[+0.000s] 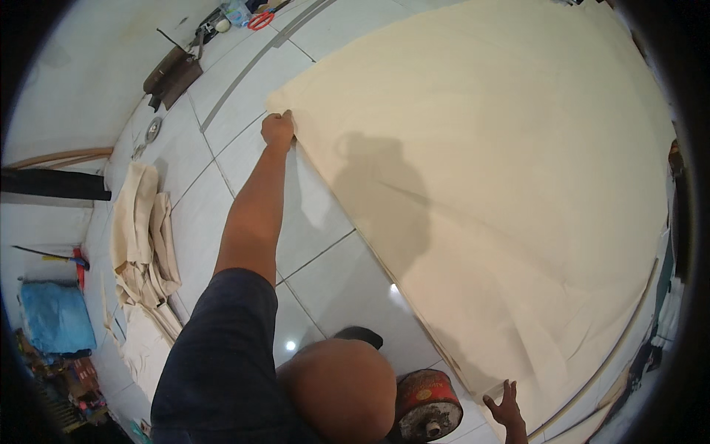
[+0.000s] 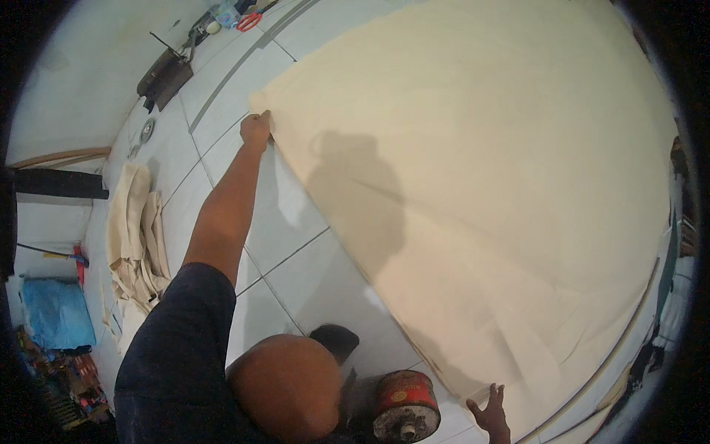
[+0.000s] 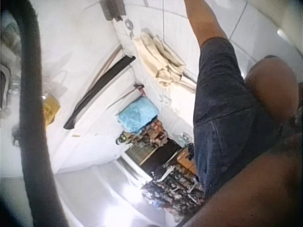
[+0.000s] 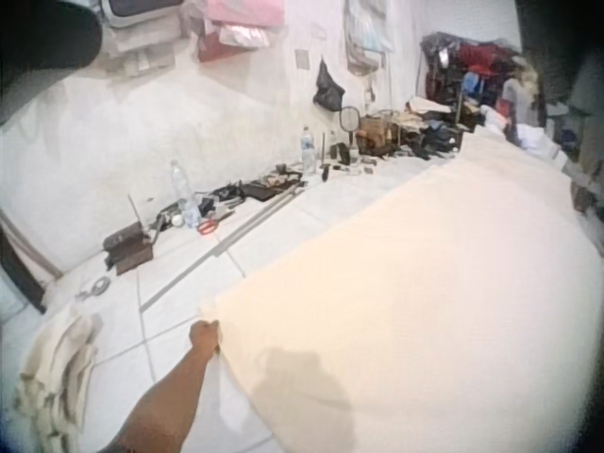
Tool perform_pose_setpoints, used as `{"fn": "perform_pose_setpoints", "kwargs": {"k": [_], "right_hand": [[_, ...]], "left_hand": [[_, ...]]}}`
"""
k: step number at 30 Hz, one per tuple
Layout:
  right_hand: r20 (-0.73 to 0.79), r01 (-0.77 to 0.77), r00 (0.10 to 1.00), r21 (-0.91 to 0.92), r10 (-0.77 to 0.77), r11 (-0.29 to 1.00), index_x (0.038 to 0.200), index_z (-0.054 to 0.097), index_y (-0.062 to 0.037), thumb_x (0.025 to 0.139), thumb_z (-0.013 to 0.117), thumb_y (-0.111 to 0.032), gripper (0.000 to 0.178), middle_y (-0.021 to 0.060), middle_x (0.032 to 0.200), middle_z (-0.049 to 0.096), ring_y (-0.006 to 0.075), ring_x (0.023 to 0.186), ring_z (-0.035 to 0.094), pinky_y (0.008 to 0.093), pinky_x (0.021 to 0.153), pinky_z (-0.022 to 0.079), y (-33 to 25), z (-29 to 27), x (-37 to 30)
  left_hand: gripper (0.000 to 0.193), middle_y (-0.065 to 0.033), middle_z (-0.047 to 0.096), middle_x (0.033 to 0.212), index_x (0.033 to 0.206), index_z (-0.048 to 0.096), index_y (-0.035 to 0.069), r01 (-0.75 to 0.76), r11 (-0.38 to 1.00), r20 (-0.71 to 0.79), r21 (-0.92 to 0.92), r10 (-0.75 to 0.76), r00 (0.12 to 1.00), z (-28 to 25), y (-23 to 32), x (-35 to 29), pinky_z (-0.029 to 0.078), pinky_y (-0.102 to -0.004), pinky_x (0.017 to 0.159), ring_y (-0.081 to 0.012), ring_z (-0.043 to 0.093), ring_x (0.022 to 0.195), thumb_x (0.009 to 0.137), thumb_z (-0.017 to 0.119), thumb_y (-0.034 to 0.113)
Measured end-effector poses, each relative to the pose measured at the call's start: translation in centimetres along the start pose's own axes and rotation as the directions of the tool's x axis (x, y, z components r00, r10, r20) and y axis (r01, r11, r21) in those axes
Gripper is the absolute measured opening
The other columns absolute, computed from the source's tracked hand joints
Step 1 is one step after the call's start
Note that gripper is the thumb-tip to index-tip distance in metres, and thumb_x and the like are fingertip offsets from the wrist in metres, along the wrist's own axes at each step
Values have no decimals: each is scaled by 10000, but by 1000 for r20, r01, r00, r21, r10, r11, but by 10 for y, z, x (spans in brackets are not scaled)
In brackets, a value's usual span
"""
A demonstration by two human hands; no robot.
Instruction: The person measures a large piece of light-colored fabric using a long wooden stick, then cuts the fabric with scissors. The person repeats the measuring and cutting process on another section of the fabric.
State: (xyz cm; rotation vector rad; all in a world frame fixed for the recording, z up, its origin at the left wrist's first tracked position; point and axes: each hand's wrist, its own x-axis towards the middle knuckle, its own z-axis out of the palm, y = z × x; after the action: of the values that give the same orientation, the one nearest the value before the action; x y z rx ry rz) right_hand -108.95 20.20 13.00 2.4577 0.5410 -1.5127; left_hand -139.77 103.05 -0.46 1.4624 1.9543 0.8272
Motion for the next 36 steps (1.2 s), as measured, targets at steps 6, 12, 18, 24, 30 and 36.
{"fn": "perform_pose_setpoints", "kwargs": {"k": [6,12,18,24,30,36], "right_hand": [[-2,15,1000,-14,-15,1000,1517,174,85,785,713,-643,1164,362,1576,50,479,1451,232,493,1143,331,2,-4,2],[-31,15,999,4,-15,1000,1514,162,95,776,730,-634,1183,373,1569,48,477,1449,238,492,1134,348,7,-3,-5],[48,16,999,4,-17,1000,1513,126,104,764,750,-625,1217,367,1573,-8,469,1468,185,489,1133,350,-2,-10,2],[-57,70,996,10,-69,997,1516,136,92,772,727,-651,1207,367,1573,-10,480,1458,206,500,1123,362,20,17,-6],[-149,129,981,39,-122,991,1534,223,2,772,709,-677,1130,323,1588,80,481,1403,333,512,1096,397,20,20,27],[-251,9,968,84,13,996,1509,325,-33,765,609,-779,1091,325,1571,180,469,1426,295,515,1158,308,19,22,-11]], "left_hand": [[335,-171,726,951,940,723,19,64,998,-17,26,-64,998,4,0,23,548,-430,795,-338,698,845,803,764,323],[542,-219,484,1428,1284,573,44,-373,877,-81,302,414,907,10,53,-8,444,-463,1041,-352,479,1313,848,714,335],[772,-208,186,1618,1559,283,164,-648,551,437,526,479,761,44,43,6,130,-566,1191,-395,157,1495,961,389,641],[839,-176,125,1640,1590,165,224,-611,541,484,579,375,791,75,47,29,106,-599,1191,-375,121,1509,938,314,731],[868,-195,136,1633,1575,208,176,-457,281,381,844,286,879,70,38,119,153,-705,1126,-431,146,1488,928,285,748],[661,-250,234,1590,1537,328,122,-943,171,567,285,763,309,84,71,-164,207,-592,1161,-465,239,1450,992,511,449]]}}
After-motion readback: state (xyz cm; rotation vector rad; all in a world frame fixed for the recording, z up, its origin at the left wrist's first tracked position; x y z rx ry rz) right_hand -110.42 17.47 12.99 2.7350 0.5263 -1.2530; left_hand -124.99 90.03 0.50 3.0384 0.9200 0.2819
